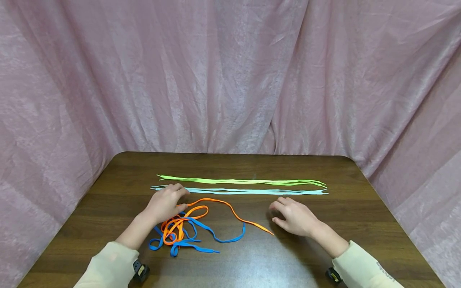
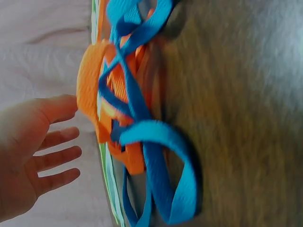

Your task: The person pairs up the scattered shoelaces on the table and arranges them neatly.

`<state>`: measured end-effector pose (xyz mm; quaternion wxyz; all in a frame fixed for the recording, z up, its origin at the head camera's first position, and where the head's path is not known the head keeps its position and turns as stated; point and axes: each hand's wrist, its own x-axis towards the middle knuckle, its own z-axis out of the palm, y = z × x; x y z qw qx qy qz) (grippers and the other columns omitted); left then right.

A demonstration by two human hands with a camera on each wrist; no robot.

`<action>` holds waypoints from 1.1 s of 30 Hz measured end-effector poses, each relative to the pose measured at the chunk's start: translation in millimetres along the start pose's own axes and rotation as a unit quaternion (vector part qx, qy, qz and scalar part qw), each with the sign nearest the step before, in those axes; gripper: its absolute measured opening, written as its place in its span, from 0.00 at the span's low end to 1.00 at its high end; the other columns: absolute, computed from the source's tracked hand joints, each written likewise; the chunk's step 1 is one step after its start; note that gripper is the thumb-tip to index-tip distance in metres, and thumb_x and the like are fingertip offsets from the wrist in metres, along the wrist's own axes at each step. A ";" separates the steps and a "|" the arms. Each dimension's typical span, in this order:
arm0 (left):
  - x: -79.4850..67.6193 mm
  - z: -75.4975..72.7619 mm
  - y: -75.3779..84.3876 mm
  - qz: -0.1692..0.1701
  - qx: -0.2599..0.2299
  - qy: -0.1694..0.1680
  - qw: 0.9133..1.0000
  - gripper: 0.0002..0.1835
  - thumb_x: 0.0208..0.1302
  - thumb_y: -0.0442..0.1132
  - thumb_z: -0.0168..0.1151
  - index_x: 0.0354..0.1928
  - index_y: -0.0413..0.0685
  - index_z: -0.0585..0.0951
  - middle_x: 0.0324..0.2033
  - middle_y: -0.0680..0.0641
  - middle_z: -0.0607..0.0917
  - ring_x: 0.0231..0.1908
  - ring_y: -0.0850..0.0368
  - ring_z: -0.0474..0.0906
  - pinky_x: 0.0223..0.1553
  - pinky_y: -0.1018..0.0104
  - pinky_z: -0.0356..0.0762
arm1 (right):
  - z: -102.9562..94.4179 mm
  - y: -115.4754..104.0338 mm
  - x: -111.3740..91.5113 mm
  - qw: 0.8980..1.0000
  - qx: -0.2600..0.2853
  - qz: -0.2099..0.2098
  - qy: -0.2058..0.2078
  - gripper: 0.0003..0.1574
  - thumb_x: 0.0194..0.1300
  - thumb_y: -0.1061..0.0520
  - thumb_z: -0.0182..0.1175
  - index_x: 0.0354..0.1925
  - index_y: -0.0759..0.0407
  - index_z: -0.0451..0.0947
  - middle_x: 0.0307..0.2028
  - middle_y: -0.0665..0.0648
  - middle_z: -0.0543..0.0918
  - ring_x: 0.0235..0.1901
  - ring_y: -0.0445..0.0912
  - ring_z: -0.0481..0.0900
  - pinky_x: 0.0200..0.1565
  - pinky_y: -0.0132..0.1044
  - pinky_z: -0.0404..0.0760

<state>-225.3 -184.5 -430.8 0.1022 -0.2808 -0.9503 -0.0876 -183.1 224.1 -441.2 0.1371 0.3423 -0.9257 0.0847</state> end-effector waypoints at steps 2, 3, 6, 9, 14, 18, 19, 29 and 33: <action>0.7 2.6 3.2 0.009 0.005 0.002 1.000 0.19 0.49 0.46 0.70 0.44 0.49 0.82 0.42 0.48 0.80 0.40 0.51 0.77 0.34 0.58 0.76 | 2.0 -5.9 1.4 1.000 -0.001 -0.004 -0.003 0.14 0.53 0.50 0.66 0.39 0.51 0.77 0.34 0.46 0.76 0.33 0.41 0.76 0.30 0.35 0.76; 1.1 4.0 4.4 0.012 0.008 0.002 1.000 0.18 0.49 0.46 0.70 0.44 0.49 0.82 0.42 0.48 0.80 0.39 0.51 0.77 0.34 0.58 0.76 | 3.1 -8.7 2.1 1.000 -0.004 -0.006 -0.003 0.14 0.52 0.50 0.66 0.38 0.51 0.77 0.34 0.46 0.76 0.32 0.41 0.75 0.30 0.34 0.76; 2.2 8.6 7.3 0.021 0.018 0.004 1.000 0.18 0.50 0.45 0.69 0.44 0.50 0.81 0.40 0.49 0.79 0.38 0.52 0.77 0.34 0.59 0.76 | 7.7 -16.1 4.4 1.000 -0.007 -0.011 -0.007 0.14 0.52 0.50 0.66 0.37 0.51 0.77 0.32 0.46 0.75 0.31 0.41 0.74 0.29 0.33 0.75; 2.6 12.7 9.5 0.024 0.022 0.006 0.999 0.17 0.50 0.45 0.69 0.43 0.50 0.81 0.38 0.51 0.79 0.37 0.53 0.76 0.34 0.60 0.76 | 12.1 -22.4 7.0 1.000 -0.008 -0.014 -0.019 0.15 0.52 0.48 0.66 0.37 0.51 0.77 0.32 0.46 0.75 0.30 0.41 0.74 0.28 0.32 0.74; 2.7 17.8 13.0 0.025 0.017 0.011 0.999 0.16 0.51 0.45 0.69 0.42 0.51 0.81 0.35 0.52 0.78 0.36 0.54 0.76 0.34 0.60 0.75 | 17.5 -30.2 10.0 0.999 -0.011 -0.010 -0.028 0.16 0.52 0.45 0.66 0.37 0.51 0.77 0.30 0.45 0.73 0.28 0.40 0.71 0.26 0.29 0.71; 3.5 20.3 15.5 0.024 0.016 0.012 1.000 0.14 0.52 0.45 0.68 0.41 0.52 0.81 0.34 0.53 0.78 0.36 0.55 0.76 0.35 0.60 0.75 | 20.6 -35.3 11.5 1.000 -0.012 -0.004 -0.028 0.17 0.50 0.44 0.67 0.35 0.50 0.76 0.28 0.44 0.71 0.27 0.39 0.68 0.24 0.28 0.68; 3.7 20.9 15.7 0.023 0.017 0.012 1.000 0.14 0.52 0.45 0.68 0.41 0.52 0.81 0.34 0.53 0.77 0.36 0.55 0.76 0.35 0.60 0.75 | 21.4 -36.6 12.0 0.999 -0.012 -0.001 -0.031 0.17 0.50 0.44 0.67 0.35 0.50 0.75 0.28 0.44 0.71 0.27 0.39 0.68 0.24 0.28 0.68; 7.9 27.9 13.5 0.010 0.033 0.000 0.999 0.12 0.52 0.43 0.67 0.40 0.54 0.81 0.32 0.54 0.77 0.34 0.55 0.76 0.34 0.61 0.74 | 29.0 -43.8 17.5 1.000 -0.019 0.005 -0.021 0.16 0.48 0.51 0.68 0.27 0.51 0.69 0.24 0.44 0.67 0.25 0.40 0.68 0.22 0.29 0.66; 8.4 29.0 11.4 0.003 0.034 0.001 0.999 0.10 0.53 0.44 0.66 0.39 0.54 0.81 0.31 0.54 0.77 0.34 0.56 0.76 0.32 0.62 0.74 | 29.7 -44.2 18.5 1.000 -0.025 -0.002 -0.007 0.14 0.48 0.57 0.67 0.26 0.51 0.68 0.23 0.45 0.67 0.24 0.40 0.68 0.22 0.29 0.66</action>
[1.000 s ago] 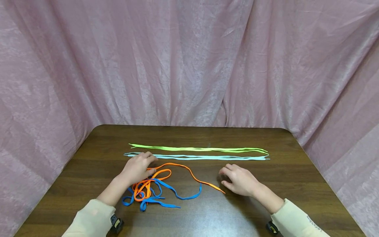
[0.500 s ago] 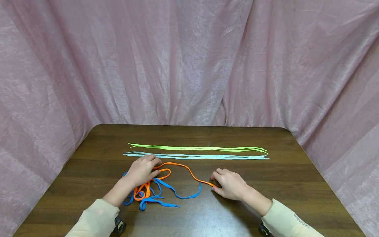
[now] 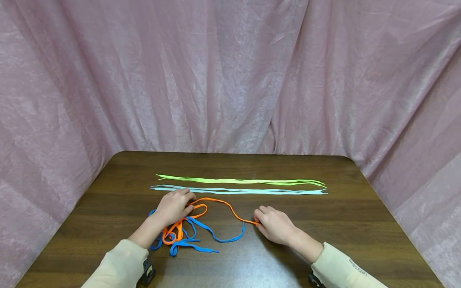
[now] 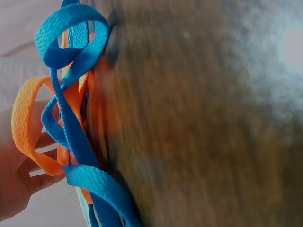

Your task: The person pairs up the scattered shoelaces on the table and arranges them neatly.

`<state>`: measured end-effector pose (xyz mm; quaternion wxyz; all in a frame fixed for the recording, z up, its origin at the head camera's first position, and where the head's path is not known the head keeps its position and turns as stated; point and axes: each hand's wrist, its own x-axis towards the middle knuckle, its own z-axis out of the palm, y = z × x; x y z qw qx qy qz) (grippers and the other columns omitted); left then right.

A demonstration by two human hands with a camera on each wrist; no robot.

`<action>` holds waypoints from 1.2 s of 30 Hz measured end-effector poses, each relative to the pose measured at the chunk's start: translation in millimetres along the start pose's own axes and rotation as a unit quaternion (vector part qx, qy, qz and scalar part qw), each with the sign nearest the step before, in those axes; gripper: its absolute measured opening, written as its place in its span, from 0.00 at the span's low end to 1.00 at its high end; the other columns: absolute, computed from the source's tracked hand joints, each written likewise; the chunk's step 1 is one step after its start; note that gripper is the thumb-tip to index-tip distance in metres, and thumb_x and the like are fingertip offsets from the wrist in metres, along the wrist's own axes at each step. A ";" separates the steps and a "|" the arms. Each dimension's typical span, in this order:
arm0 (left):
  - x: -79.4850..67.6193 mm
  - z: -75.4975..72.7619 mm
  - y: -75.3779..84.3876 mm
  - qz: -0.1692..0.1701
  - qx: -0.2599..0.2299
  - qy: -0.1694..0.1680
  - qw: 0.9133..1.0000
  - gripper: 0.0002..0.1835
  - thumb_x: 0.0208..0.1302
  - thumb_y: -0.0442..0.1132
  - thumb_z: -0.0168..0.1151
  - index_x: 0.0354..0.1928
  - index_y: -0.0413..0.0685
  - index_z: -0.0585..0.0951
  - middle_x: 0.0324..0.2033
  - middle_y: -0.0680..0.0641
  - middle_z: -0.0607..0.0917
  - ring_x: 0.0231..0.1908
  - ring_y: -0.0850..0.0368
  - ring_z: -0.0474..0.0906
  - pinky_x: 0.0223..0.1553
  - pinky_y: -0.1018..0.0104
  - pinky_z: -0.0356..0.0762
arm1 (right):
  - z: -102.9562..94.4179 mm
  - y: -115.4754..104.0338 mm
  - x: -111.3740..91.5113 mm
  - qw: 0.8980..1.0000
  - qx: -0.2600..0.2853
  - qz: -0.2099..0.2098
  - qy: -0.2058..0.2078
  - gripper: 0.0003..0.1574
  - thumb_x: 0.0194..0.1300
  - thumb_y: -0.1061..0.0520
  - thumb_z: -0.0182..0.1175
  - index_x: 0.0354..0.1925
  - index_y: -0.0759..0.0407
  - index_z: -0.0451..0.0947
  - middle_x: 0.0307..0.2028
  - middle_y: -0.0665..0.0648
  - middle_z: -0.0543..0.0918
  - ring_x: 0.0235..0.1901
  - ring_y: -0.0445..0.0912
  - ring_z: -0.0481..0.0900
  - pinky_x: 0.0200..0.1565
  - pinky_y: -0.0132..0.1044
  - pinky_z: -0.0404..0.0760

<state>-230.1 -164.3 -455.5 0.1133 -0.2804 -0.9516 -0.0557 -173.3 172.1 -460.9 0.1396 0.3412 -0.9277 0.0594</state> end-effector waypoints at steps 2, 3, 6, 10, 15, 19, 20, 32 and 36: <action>-0.5 -0.3 -1.4 -0.003 -0.003 0.002 1.000 0.10 0.53 0.44 0.66 0.38 0.54 0.82 0.31 0.54 0.78 0.33 0.56 0.77 0.31 0.62 0.74 | 0.3 0.2 0.3 1.000 -0.002 0.000 0.002 0.13 0.49 0.59 0.65 0.25 0.52 0.69 0.23 0.45 0.68 0.24 0.40 0.68 0.22 0.29 0.67; -0.8 -0.7 -2.2 -0.005 -0.004 0.002 1.000 0.09 0.53 0.44 0.66 0.37 0.54 0.82 0.31 0.54 0.78 0.33 0.56 0.77 0.31 0.62 0.74 | 0.2 0.4 0.3 1.000 -0.003 0.000 0.002 0.12 0.50 0.60 0.65 0.25 0.52 0.69 0.23 0.45 0.68 0.24 0.40 0.68 0.22 0.28 0.67; -1.9 -1.6 -5.5 -0.012 -0.008 0.000 1.000 0.08 0.53 0.42 0.67 0.36 0.53 0.82 0.31 0.53 0.79 0.32 0.56 0.77 0.29 0.62 0.74 | 0.0 0.7 0.5 1.000 -0.002 0.001 -0.001 0.11 0.52 0.61 0.64 0.24 0.52 0.69 0.23 0.46 0.68 0.24 0.40 0.68 0.23 0.28 0.68; -2.5 -2.8 -10.1 -0.021 -0.014 -0.001 1.000 0.08 0.53 0.42 0.67 0.36 0.53 0.82 0.31 0.53 0.80 0.31 0.56 0.77 0.28 0.62 0.74 | 0.3 1.3 0.5 1.000 0.002 -0.001 -0.003 0.11 0.53 0.61 0.63 0.25 0.52 0.69 0.23 0.46 0.68 0.24 0.40 0.68 0.23 0.27 0.68; -2.9 -6.6 -14.5 -0.029 -0.018 -0.021 0.999 0.09 0.51 0.42 0.68 0.36 0.52 0.82 0.32 0.52 0.80 0.32 0.56 0.77 0.28 0.61 0.74 | 0.5 2.6 1.3 1.000 0.002 -0.005 0.020 0.12 0.53 0.62 0.62 0.25 0.52 0.67 0.22 0.45 0.67 0.23 0.39 0.67 0.23 0.27 0.67; -3.4 -9.4 -17.3 -0.035 -0.011 -0.057 0.998 0.10 0.51 0.43 0.69 0.37 0.52 0.82 0.30 0.52 0.78 0.29 0.57 0.75 0.26 0.63 0.72 | -0.6 3.5 3.0 0.999 0.004 -0.004 0.034 0.13 0.53 0.62 0.62 0.25 0.51 0.67 0.22 0.43 0.67 0.23 0.37 0.67 0.23 0.26 0.67; -3.2 -10.2 -17.8 -0.037 -0.009 -0.065 0.997 0.10 0.51 0.43 0.69 0.36 0.52 0.82 0.29 0.53 0.77 0.28 0.58 0.74 0.26 0.64 0.71 | -1.0 3.8 3.5 0.999 0.005 -0.003 0.036 0.12 0.53 0.62 0.62 0.25 0.51 0.67 0.22 0.43 0.68 0.23 0.37 0.67 0.23 0.27 0.68; 1.6 -13.4 -18.5 -0.036 0.004 -0.096 0.995 0.09 0.53 0.37 0.66 0.23 0.53 0.74 0.21 0.55 0.70 0.21 0.61 0.66 0.19 0.67 0.64 | -11.7 10.0 7.9 0.998 0.025 0.007 0.066 0.10 0.55 0.63 0.62 0.28 0.52 0.69 0.24 0.43 0.70 0.25 0.38 0.69 0.25 0.28 0.70; 1.6 -16.9 -17.5 -0.031 -0.006 -0.091 0.995 0.08 0.56 0.35 0.62 0.24 0.51 0.72 0.18 0.55 0.70 0.19 0.62 0.65 0.18 0.68 0.62 | -15.6 14.9 7.1 0.997 0.030 0.015 0.068 0.10 0.54 0.64 0.62 0.30 0.52 0.71 0.26 0.45 0.74 0.26 0.39 0.73 0.27 0.31 0.73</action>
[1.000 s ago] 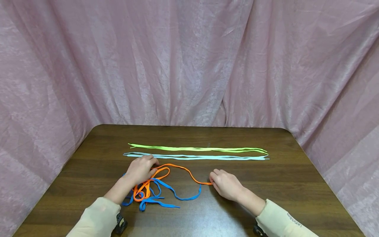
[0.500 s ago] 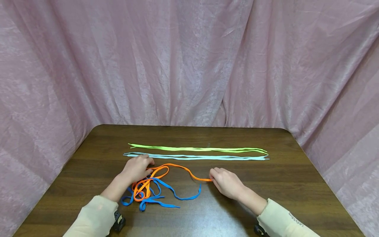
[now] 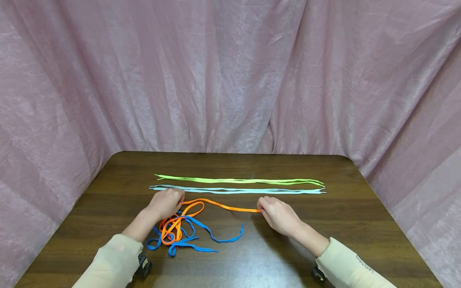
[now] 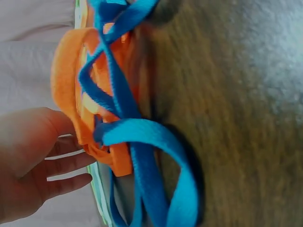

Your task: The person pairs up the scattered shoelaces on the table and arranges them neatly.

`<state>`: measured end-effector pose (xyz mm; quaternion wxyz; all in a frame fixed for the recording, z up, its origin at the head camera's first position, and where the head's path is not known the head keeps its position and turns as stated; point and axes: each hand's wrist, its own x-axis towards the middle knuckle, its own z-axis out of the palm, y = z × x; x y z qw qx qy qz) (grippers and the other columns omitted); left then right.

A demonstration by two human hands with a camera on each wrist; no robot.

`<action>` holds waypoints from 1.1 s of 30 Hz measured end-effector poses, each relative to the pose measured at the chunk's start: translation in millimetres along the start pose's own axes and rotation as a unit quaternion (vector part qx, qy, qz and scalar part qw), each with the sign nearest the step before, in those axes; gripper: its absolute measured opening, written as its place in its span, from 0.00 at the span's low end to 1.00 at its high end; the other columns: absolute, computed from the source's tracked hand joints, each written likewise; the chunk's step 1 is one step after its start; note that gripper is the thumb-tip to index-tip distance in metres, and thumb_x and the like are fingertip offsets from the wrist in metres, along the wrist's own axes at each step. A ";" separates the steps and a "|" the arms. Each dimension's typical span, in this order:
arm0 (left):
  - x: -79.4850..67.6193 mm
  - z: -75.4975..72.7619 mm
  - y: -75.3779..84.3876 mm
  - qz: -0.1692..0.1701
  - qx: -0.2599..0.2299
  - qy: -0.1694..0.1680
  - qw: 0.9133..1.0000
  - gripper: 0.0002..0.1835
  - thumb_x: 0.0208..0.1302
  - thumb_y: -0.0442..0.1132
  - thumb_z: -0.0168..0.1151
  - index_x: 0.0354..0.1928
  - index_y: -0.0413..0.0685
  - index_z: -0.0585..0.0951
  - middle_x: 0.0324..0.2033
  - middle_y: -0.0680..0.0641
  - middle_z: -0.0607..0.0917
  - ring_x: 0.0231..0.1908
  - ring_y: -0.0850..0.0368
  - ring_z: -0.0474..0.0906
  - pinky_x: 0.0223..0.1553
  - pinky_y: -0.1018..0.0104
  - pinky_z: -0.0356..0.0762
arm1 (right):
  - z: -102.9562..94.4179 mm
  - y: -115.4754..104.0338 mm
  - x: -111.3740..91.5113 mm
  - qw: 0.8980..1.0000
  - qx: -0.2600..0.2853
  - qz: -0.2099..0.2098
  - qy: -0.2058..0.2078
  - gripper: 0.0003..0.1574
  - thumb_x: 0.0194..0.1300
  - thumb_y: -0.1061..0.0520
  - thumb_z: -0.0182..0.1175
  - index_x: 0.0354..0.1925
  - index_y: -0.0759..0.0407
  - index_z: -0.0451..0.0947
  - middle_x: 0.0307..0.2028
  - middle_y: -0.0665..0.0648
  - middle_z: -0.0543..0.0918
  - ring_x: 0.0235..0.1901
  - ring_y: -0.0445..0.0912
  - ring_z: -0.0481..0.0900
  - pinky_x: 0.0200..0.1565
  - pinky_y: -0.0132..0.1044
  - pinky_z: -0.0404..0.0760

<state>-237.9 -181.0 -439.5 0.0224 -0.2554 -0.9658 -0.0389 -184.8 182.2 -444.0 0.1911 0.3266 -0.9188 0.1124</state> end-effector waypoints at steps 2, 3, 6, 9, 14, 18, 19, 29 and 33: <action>-0.8 -2.9 0.6 0.000 -0.007 -0.001 1.000 0.08 0.57 0.35 0.60 0.25 0.51 0.71 0.17 0.55 0.69 0.17 0.61 0.64 0.17 0.68 0.61 | -1.8 1.7 0.1 1.000 0.000 0.002 -0.001 0.09 0.54 0.64 0.62 0.31 0.52 0.73 0.28 0.46 0.75 0.28 0.40 0.75 0.29 0.33 0.75; -1.3 -4.6 1.1 0.000 -0.009 -0.001 1.000 0.08 0.58 0.35 0.60 0.25 0.51 0.71 0.16 0.55 0.69 0.17 0.61 0.64 0.16 0.68 0.60 | -2.6 2.4 0.1 1.000 0.000 0.002 -0.001 0.09 0.54 0.64 0.62 0.32 0.52 0.74 0.28 0.46 0.76 0.29 0.40 0.76 0.29 0.34 0.76; -2.5 -8.8 2.4 0.001 -0.007 0.004 1.000 0.09 0.58 0.35 0.59 0.25 0.52 0.70 0.15 0.56 0.68 0.15 0.61 0.63 0.15 0.68 0.59 | -4.9 4.0 -0.2 1.000 -0.003 0.004 -0.002 0.09 0.54 0.63 0.63 0.34 0.52 0.76 0.30 0.46 0.78 0.30 0.41 0.78 0.31 0.35 0.77; -3.4 -12.5 3.2 0.007 0.000 0.019 1.000 0.09 0.58 0.35 0.60 0.25 0.53 0.70 0.16 0.57 0.68 0.15 0.62 0.63 0.15 0.69 0.58 | -6.6 6.2 -0.8 1.000 -0.007 0.004 -0.003 0.09 0.54 0.63 0.63 0.34 0.52 0.77 0.30 0.46 0.78 0.30 0.41 0.78 0.32 0.35 0.77; -7.0 -19.5 5.6 0.013 -0.008 0.034 0.999 0.09 0.56 0.36 0.63 0.25 0.53 0.72 0.17 0.58 0.70 0.16 0.63 0.63 0.15 0.69 0.58 | -9.8 13.3 -2.0 1.000 -0.015 -0.003 0.002 0.08 0.53 0.65 0.63 0.31 0.53 0.78 0.28 0.46 0.76 0.30 0.42 0.78 0.32 0.35 0.77; -13.2 -24.3 7.1 0.011 -0.022 0.048 0.999 0.09 0.55 0.37 0.64 0.25 0.54 0.73 0.18 0.59 0.71 0.17 0.64 0.63 0.16 0.70 0.59 | -15.1 21.8 -4.1 1.000 -0.024 0.004 0.006 0.09 0.51 0.66 0.63 0.29 0.53 0.77 0.27 0.46 0.75 0.30 0.42 0.77 0.29 0.35 0.76; -14.7 -25.0 6.9 0.009 -0.024 0.051 0.998 0.09 0.55 0.37 0.64 0.24 0.54 0.73 0.18 0.59 0.70 0.17 0.64 0.63 0.16 0.70 0.59 | -17.1 24.0 -4.7 1.000 -0.026 0.008 0.004 0.09 0.51 0.66 0.63 0.29 0.52 0.76 0.27 0.46 0.75 0.29 0.42 0.77 0.28 0.34 0.75; -24.8 -28.2 3.6 0.008 -0.021 0.043 0.999 0.06 0.54 0.38 0.65 0.24 0.56 0.78 0.18 0.61 0.72 0.17 0.67 0.64 0.17 0.71 0.61 | -34.3 40.2 -8.6 0.999 -0.034 0.001 0.002 0.10 0.48 0.65 0.64 0.26 0.51 0.74 0.25 0.44 0.73 0.26 0.41 0.72 0.25 0.32 0.71; -27.0 -29.4 2.8 0.009 -0.020 0.043 0.999 0.04 0.53 0.37 0.65 0.25 0.54 0.79 0.18 0.61 0.73 0.17 0.66 0.64 0.17 0.70 0.61 | -39.2 43.5 -11.3 0.999 -0.035 -0.003 0.000 0.10 0.47 0.66 0.64 0.25 0.52 0.74 0.25 0.44 0.73 0.25 0.41 0.71 0.25 0.32 0.71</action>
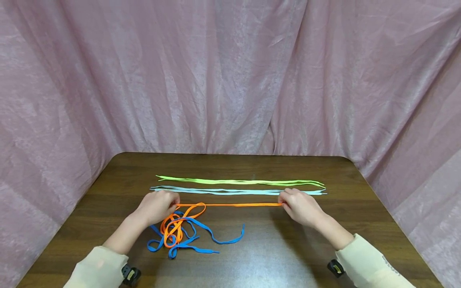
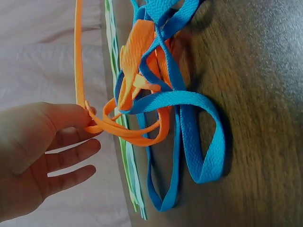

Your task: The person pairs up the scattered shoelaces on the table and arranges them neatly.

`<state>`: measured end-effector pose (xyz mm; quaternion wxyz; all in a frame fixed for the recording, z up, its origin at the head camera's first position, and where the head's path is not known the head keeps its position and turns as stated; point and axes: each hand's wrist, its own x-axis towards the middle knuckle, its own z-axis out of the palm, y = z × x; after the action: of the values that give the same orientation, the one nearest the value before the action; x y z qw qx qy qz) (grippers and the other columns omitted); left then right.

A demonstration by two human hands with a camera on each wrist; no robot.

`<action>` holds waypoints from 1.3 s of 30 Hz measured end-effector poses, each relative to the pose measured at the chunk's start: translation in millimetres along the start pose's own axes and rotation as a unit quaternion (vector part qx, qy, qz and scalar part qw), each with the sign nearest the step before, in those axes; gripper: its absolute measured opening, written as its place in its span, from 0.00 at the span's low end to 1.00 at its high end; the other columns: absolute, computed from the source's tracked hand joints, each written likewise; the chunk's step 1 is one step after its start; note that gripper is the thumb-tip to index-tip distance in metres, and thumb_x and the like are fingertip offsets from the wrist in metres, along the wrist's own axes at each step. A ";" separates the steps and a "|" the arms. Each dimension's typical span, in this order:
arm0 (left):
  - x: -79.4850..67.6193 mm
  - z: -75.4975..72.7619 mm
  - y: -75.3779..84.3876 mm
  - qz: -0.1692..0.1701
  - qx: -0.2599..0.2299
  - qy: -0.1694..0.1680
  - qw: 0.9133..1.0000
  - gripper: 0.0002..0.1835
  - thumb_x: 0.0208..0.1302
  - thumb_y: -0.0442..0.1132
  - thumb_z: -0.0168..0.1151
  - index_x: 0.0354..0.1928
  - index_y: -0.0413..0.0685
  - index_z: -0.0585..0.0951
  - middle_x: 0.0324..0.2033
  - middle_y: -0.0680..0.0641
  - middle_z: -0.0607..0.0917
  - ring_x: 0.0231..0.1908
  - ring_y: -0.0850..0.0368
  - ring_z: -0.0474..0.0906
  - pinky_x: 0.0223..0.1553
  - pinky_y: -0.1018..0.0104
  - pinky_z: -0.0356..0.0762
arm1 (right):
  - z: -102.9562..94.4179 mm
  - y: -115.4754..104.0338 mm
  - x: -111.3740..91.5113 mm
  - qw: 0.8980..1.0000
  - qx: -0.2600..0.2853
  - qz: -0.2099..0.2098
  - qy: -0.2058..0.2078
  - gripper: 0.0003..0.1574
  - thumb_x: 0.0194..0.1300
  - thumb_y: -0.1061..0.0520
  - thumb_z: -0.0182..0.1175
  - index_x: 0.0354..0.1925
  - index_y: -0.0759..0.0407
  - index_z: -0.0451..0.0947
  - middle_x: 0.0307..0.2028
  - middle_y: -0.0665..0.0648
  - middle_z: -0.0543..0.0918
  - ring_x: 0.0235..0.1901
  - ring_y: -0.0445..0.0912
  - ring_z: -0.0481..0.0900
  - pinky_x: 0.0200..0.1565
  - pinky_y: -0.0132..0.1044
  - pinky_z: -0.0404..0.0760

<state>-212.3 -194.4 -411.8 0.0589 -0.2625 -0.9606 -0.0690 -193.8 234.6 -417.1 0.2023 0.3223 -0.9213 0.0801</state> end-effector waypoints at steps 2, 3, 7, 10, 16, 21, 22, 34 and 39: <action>-1.6 -1.7 0.3 -0.005 -0.004 -0.007 1.000 0.03 0.52 0.36 0.64 0.25 0.53 0.80 0.18 0.61 0.74 0.17 0.66 0.64 0.17 0.70 0.61 | -2.1 2.1 -2.2 1.000 0.000 0.003 -0.002 0.10 0.48 0.66 0.64 0.26 0.52 0.75 0.25 0.44 0.74 0.25 0.40 0.71 0.26 0.32 0.71; -2.4 -2.2 0.2 -0.006 -0.006 -0.011 1.000 0.03 0.52 0.36 0.64 0.26 0.53 0.81 0.18 0.61 0.74 0.17 0.66 0.64 0.17 0.70 0.61 | -3.1 3.3 -3.3 1.000 0.001 0.005 -0.004 0.10 0.48 0.66 0.64 0.26 0.52 0.75 0.25 0.44 0.74 0.26 0.40 0.72 0.26 0.32 0.71; -6.9 -4.1 -0.3 -0.017 -0.011 -0.022 1.000 0.03 0.52 0.36 0.65 0.26 0.54 0.81 0.19 0.61 0.75 0.17 0.66 0.64 0.17 0.69 0.62 | -7.2 9.2 -8.9 1.000 0.001 0.016 -0.008 0.10 0.48 0.66 0.64 0.26 0.53 0.75 0.25 0.45 0.74 0.25 0.39 0.71 0.26 0.32 0.71; -10.5 -5.4 -1.5 -0.022 -0.009 -0.021 0.999 0.04 0.52 0.36 0.65 0.26 0.55 0.80 0.19 0.60 0.75 0.17 0.66 0.64 0.17 0.70 0.62 | -10.5 13.9 -13.3 1.000 0.001 0.028 -0.010 0.10 0.48 0.66 0.65 0.26 0.53 0.75 0.24 0.45 0.73 0.25 0.38 0.70 0.26 0.32 0.71; -17.8 -11.0 -1.9 -0.030 -0.007 -0.015 0.999 0.04 0.51 0.35 0.65 0.26 0.54 0.81 0.18 0.61 0.74 0.17 0.65 0.64 0.17 0.69 0.61 | -15.0 22.1 -21.5 0.999 0.002 0.047 -0.002 0.11 0.48 0.66 0.65 0.27 0.53 0.75 0.24 0.45 0.74 0.26 0.39 0.71 0.24 0.32 0.71; -23.9 -15.6 -1.8 -0.032 -0.007 -0.012 0.999 0.04 0.50 0.35 0.65 0.26 0.54 0.81 0.19 0.60 0.75 0.17 0.65 0.64 0.17 0.68 0.61 | -18.8 30.0 -29.9 0.998 0.003 0.065 0.005 0.11 0.48 0.67 0.64 0.27 0.53 0.75 0.24 0.44 0.73 0.24 0.37 0.69 0.23 0.31 0.69; -25.0 -16.2 -2.4 -0.032 -0.006 -0.009 0.999 0.04 0.50 0.35 0.66 0.26 0.54 0.81 0.19 0.61 0.75 0.17 0.65 0.65 0.17 0.68 0.61 | -19.6 31.9 -31.6 0.998 0.003 0.069 0.006 0.11 0.47 0.67 0.64 0.27 0.53 0.75 0.24 0.44 0.73 0.24 0.37 0.69 0.23 0.31 0.69; -34.7 -22.4 -11.3 -0.044 -0.010 0.002 0.999 0.02 0.50 0.38 0.68 0.26 0.52 0.83 0.16 0.61 0.73 0.16 0.67 0.63 0.17 0.70 0.62 | -31.4 49.7 -47.5 0.995 0.005 0.095 0.022 0.14 0.46 0.70 0.62 0.26 0.52 0.74 0.23 0.43 0.72 0.22 0.36 0.66 0.22 0.30 0.66; -37.8 -22.6 -19.6 -0.056 -0.007 0.002 0.998 0.02 0.51 0.37 0.67 0.27 0.51 0.83 0.18 0.60 0.75 0.17 0.66 0.64 0.18 0.68 0.62 | -34.6 56.0 -52.3 0.994 0.001 0.107 0.024 0.14 0.46 0.70 0.62 0.26 0.52 0.74 0.23 0.43 0.72 0.21 0.36 0.66 0.22 0.30 0.65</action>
<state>-188.3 -233.5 -397.2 0.0548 -0.2083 -0.9733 -0.0791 -180.7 317.3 -408.9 0.2141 0.2204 -0.9453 0.1100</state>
